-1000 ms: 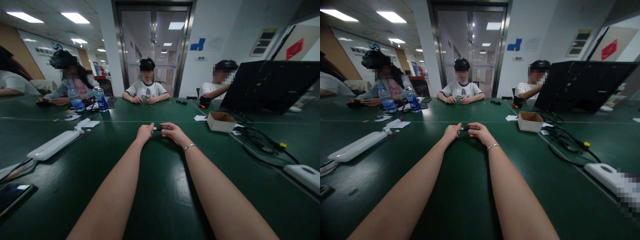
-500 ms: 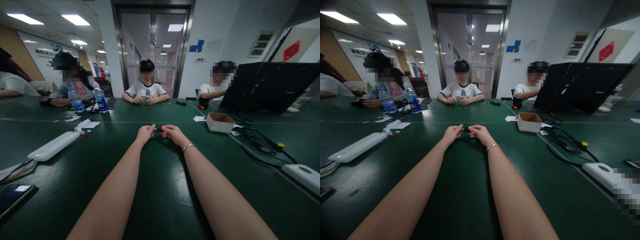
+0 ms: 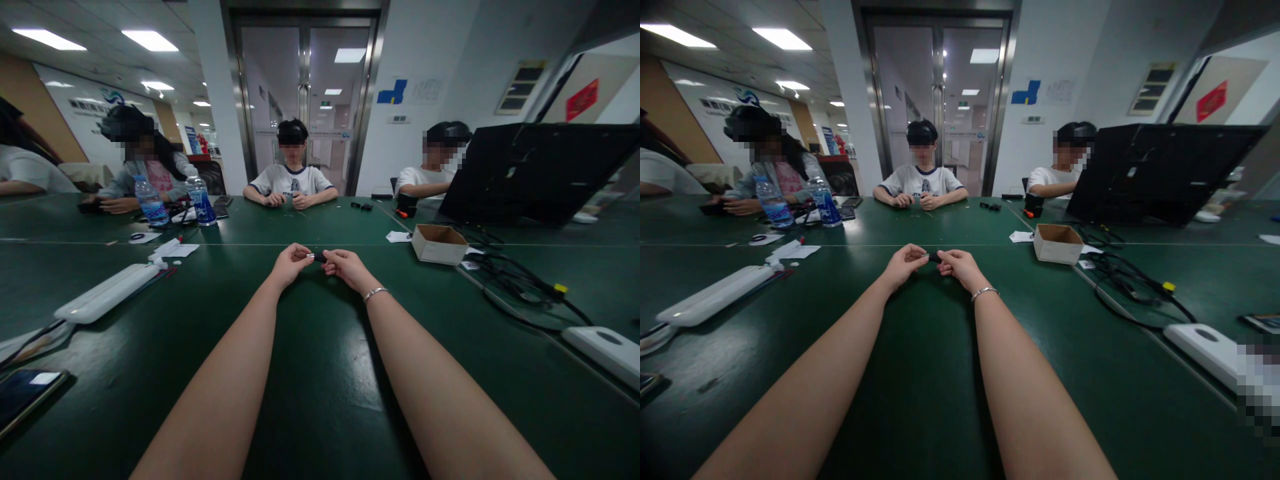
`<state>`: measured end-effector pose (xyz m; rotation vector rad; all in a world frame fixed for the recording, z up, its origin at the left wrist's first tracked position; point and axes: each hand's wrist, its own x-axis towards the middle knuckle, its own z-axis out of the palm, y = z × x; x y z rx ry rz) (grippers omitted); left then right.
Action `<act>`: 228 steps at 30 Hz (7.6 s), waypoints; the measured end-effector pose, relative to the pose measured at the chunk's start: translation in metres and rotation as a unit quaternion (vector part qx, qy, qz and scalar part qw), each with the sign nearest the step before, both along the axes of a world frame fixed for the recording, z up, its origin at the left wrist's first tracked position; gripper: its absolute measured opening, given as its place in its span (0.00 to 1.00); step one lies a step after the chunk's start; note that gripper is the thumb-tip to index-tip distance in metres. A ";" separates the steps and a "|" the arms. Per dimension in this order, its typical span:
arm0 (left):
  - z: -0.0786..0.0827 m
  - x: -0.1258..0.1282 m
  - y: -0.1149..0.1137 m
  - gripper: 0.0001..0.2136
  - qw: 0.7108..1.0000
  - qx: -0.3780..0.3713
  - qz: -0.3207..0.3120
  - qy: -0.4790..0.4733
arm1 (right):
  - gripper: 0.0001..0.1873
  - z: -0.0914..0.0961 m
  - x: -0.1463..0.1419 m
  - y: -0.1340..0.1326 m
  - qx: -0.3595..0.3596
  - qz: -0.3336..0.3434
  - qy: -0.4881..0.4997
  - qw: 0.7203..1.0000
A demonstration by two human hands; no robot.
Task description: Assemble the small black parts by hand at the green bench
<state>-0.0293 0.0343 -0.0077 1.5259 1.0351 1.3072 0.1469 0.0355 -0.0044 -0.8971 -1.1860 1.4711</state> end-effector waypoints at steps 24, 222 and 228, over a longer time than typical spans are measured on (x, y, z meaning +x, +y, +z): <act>0.000 -0.002 0.003 0.19 0.996 -0.042 0.011 0.083 | 0.07 0.003 0.000 -0.003 -0.003 -0.009 -0.042 0.999; 0.007 0.000 -0.001 0.11 0.999 -0.031 0.021 -0.034 | 0.16 0.009 0.001 -0.003 0.007 0.076 -0.085 0.994; 0.006 0.000 0.001 0.11 0.998 -0.033 0.030 -0.044 | 0.41 0.010 0.002 -0.005 0.032 0.086 -0.044 0.995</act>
